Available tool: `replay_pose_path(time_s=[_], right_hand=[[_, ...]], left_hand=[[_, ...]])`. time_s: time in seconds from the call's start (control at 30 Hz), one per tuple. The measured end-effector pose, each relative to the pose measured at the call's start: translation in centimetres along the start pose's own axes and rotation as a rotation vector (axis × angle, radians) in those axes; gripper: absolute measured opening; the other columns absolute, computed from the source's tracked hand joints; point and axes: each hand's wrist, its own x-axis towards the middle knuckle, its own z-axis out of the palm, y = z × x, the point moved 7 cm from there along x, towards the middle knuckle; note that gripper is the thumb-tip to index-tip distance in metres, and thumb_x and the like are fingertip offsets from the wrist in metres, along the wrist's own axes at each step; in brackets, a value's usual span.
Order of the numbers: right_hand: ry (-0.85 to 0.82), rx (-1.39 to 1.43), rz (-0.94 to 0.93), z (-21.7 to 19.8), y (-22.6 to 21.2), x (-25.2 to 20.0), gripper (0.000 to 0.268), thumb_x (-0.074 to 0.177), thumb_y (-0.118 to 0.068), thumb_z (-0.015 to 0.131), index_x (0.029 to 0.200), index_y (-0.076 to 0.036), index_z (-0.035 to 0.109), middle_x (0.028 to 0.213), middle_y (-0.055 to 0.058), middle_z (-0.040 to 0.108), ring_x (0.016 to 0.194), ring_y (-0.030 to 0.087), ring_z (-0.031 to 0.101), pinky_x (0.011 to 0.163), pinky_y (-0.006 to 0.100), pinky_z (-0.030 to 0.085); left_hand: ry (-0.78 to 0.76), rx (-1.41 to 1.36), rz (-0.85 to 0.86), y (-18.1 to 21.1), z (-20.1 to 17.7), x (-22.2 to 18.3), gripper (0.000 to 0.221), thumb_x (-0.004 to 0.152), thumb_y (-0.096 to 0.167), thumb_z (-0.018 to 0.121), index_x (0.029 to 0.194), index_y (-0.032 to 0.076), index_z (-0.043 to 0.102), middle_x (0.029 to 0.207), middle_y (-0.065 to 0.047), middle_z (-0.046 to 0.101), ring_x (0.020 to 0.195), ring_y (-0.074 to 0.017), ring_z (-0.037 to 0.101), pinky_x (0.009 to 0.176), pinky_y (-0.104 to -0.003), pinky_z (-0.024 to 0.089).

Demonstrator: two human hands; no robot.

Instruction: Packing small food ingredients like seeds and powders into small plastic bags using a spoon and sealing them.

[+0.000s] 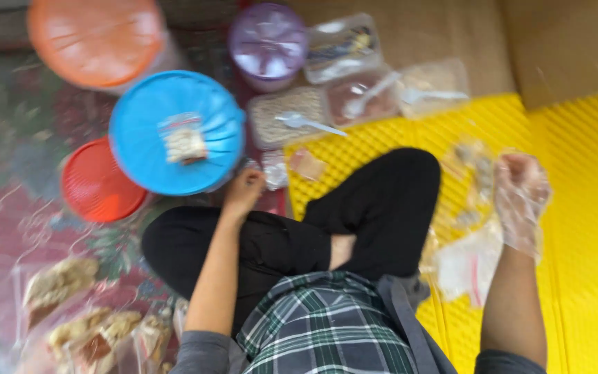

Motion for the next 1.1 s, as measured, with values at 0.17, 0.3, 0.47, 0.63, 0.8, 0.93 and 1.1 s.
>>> replay_pose_path(time_s=[0.17, 0.3, 0.47, 0.63, 0.8, 0.93, 1.1], right_hand=[[0.118, 0.007, 0.302, -10.4, 11.9, -14.9, 0.018, 0.106, -0.022, 0.069, 0.118, -0.009, 0.073, 0.108, 0.009, 0.073, 0.1, 0.025, 0.07, 0.09, 0.038, 0.052], [0.089, -0.037, 0.556, -10.4, 18.9, -25.4, 0.015, 0.102, -0.018, 0.074, 0.116, -0.011, 0.075, 0.097, 0.015, 0.069, 0.096, 0.034, 0.067, 0.083, 0.045, 0.051], [-0.051, 0.047, 0.645, -4.8, 17.9, -30.5, 0.018, 0.096, -0.022, 0.075, 0.113, -0.015, 0.076, 0.097, 0.015, 0.072, 0.099, 0.037, 0.068, 0.087, 0.048, 0.053], [-0.203, 0.052, 0.758, 1.6, 17.5, -28.8, 0.03, 0.094, -0.047, 0.073, 0.114, -0.025, 0.074, 0.105, 0.006, 0.073, 0.102, 0.026, 0.07, 0.089, 0.042, 0.056], [-0.386, -0.264, 0.885, 2.9, 16.2, -26.0, 0.049, 0.08, -0.053, 0.078, 0.122, -0.027, 0.069, 0.122, 0.005, 0.06, 0.12, 0.031, 0.059, 0.094, 0.053, 0.054], [-0.299, -0.235, 0.856, 2.0, 15.4, -26.7, 0.034, 0.085, -0.049, 0.075, 0.111, -0.028, 0.069, 0.113, 0.0, 0.062, 0.117, 0.026, 0.062, 0.093, 0.047, 0.054], [-0.143, -0.107, 0.762, 1.7, 15.5, -27.5, 0.015, 0.089, -0.038, 0.072, 0.096, -0.026, 0.068, 0.1, 0.002, 0.062, 0.107, 0.027, 0.064, 0.093, 0.043, 0.052]], left_hand=[[-0.027, -0.145, 0.095, -3.4, -0.6, 1.5, 0.025, 0.099, 0.028, 0.063, 0.114, 0.008, 0.067, 0.093, -0.011, 0.074, 0.075, -0.0203, 0.071, 0.063, -0.031, 0.056], [0.035, -0.127, 0.105, -1.5, -3.1, 0.0, 0.033, 0.105, 0.025, 0.062, 0.125, -0.002, 0.062, 0.096, -0.017, 0.072, 0.072, -0.0211, 0.069, 0.058, -0.027, 0.053], [0.057, -0.09, 0.134, -1.0, -4.1, -0.6, 0.026, 0.107, 0.024, 0.063, 0.123, 0.004, 0.064, 0.096, -0.013, 0.072, 0.071, -0.0159, 0.069, 0.056, -0.021, 0.053], [0.1, -0.089, 0.154, 0.2, -4.9, -1.6, 0.022, 0.108, 0.023, 0.063, 0.122, 0.005, 0.065, 0.095, -0.011, 0.072, 0.069, -0.0164, 0.07, 0.054, -0.022, 0.054], [0.123, -0.069, 0.16, 0.6, -5.2, -2.1, 0.021, 0.108, 0.021, 0.063, 0.121, 0.006, 0.067, 0.094, -0.011, 0.073, 0.069, -0.016, 0.07, 0.056, -0.022, 0.055], [0.135, -0.075, 0.172, 0.9, -5.3, -2.4, 0.02, 0.108, 0.021, 0.063, 0.12, 0.006, 0.067, 0.094, -0.011, 0.072, 0.068, -0.0154, 0.07, 0.055, -0.022, 0.055], [0.116, -0.073, 0.187, 1.0, -5.2, -2.3, 0.02, 0.108, 0.02, 0.063, 0.12, 0.005, 0.066, 0.094, -0.012, 0.072, 0.069, -0.0158, 0.069, 0.055, -0.022, 0.054]])
